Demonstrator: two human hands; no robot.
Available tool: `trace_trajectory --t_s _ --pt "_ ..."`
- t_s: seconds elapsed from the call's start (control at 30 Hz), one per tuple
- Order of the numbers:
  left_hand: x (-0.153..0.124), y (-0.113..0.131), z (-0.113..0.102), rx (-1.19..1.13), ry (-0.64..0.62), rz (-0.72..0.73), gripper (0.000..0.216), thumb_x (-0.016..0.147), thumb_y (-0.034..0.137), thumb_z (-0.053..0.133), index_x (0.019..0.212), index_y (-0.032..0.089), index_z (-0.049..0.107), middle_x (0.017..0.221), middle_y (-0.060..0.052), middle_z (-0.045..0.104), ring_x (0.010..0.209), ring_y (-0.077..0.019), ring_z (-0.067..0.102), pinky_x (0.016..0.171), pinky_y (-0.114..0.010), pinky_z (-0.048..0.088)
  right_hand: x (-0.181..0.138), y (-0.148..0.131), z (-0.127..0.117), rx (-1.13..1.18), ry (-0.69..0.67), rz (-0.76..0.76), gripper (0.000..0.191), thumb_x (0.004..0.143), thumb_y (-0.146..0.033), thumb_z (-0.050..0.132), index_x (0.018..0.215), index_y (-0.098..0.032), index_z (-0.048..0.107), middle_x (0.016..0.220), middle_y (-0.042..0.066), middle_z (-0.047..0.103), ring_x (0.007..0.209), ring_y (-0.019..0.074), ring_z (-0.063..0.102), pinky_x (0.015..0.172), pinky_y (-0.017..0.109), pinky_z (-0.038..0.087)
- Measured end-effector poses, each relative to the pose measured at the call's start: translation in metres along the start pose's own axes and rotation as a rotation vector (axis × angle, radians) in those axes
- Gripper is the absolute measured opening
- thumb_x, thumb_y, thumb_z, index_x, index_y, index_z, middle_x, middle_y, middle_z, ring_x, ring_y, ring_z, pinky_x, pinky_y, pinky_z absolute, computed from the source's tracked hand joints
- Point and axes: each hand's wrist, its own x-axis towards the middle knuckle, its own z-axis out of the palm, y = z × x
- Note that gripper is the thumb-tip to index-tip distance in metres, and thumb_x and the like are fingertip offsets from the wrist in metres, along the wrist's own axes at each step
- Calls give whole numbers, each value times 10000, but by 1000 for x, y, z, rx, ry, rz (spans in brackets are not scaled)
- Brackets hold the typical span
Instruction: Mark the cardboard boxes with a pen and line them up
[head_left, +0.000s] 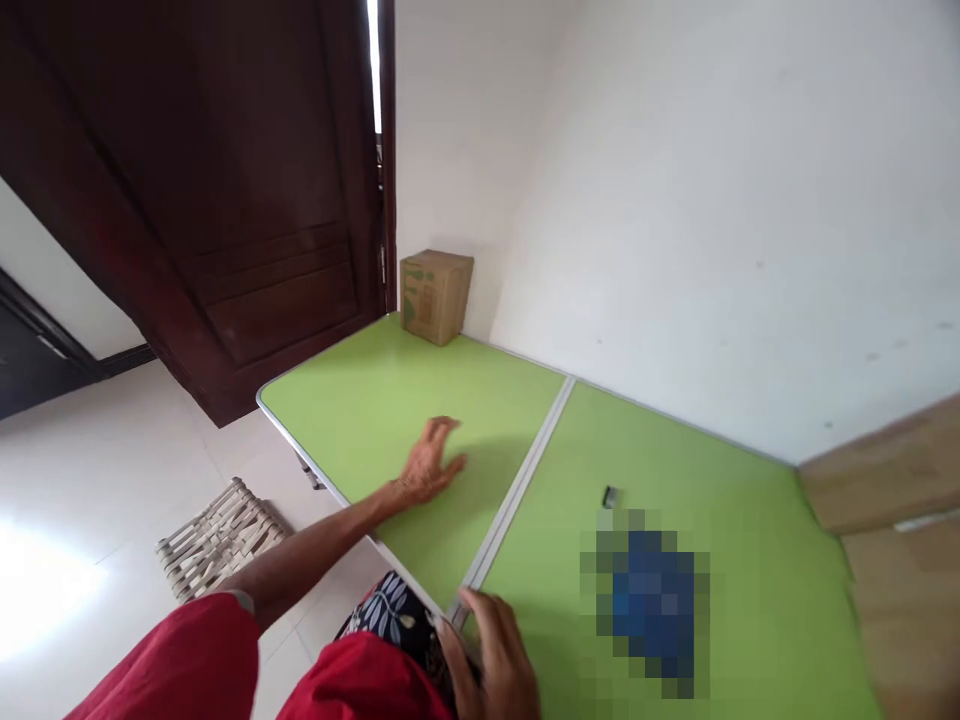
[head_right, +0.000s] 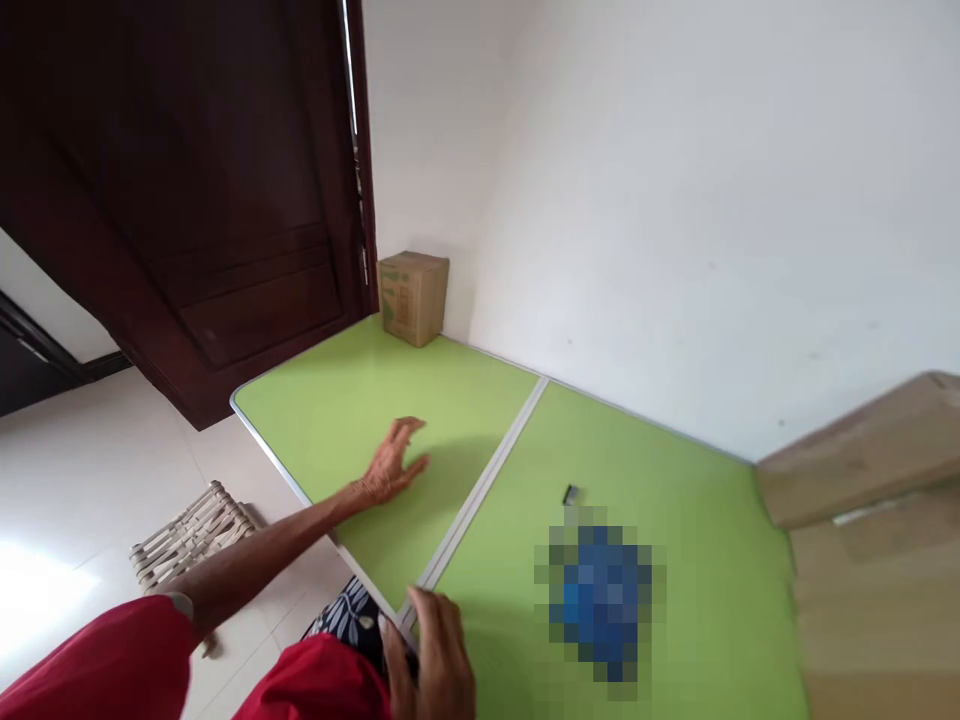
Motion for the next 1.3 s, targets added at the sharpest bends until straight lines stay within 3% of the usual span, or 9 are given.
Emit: trace_trajectory --t_s 0.07,0.2,0.5,0.6,0.73,0.87,1.0,1.13,1.3 --pt "35 -39 -20 44 137 -114 532 1034 363 650 1504 150 523 1550 -234 506 1440 -410 541 1179 -694 475 58 9 34 -73 -94 -163 415 1084 -456 573 1443 -250 604 1335 146 720 1224 331 712 975 491 652" --pt "101 -101 -42 58 319 -266 454 1029 367 720 1434 188 620 1498 -135 617 1321 -330 644 1095 -581 568 167 48 93 -187 -114 -276 598 1096 -594 457 1505 -170 558 1455 221 668 1350 384 649 1067 588 610" --pt "263 -218 -65 -51 453 -461 404 1042 366 706 1398 185 644 1434 -127 659 1227 -293 694 1026 -521 616 410 140 169 -218 -65 -61 958 1007 -783 285 1544 -2 420 1475 362 540 1439 459 504 1211 679 392" --pt "303 -244 -60 -103 424 -468 429 1041 374 706 1425 197 631 1495 -132 623 1294 -315 662 1075 -557 584 455 157 183 -209 -62 36 1015 985 -731 376 1636 33 232 1651 382 331 1577 458 318 1276 653 276" --pt "325 -255 -50 -203 338 -429 614 982 256 743 1555 202 529 1609 -151 553 1466 -357 537 1251 -592 413 468 163 193 -180 -126 96 1084 940 -728 462 1699 -26 138 1762 302 200 1635 437 204 1300 633 204" --pt "305 -237 -44 -286 313 -413 690 879 129 703 1541 157 511 1538 -165 614 1447 -366 541 1292 -576 346 460 154 188 -118 -164 153 1156 888 -788 506 1704 -56 140 1783 285 171 1635 436 225 1300 632 186" --pt "250 -202 -52 -344 320 -415 702 765 113 636 1460 130 532 1505 -184 615 1400 -361 560 1262 -566 396 440 133 169 -26 -162 248 1213 816 -801 573 1675 -41 178 1747 317 240 1626 449 248 1305 613 202" --pt "165 -149 -64 -399 289 -443 706 708 166 595 1412 162 550 1487 -172 638 1421 -370 549 1260 -577 393 388 97 143 86 -151 330 1185 794 -739 621 1645 -26 207 1724 328 274 1614 436 286 1314 570 239" --pt "20 -52 -73 -467 251 -495 640 795 320 631 1420 208 549 1569 -187 590 1471 -393 537 1143 -572 520 286 47 89 211 -148 427 934 843 -628 652 1571 -141 329 1669 266 421 1555 407 403 1266 599 343"
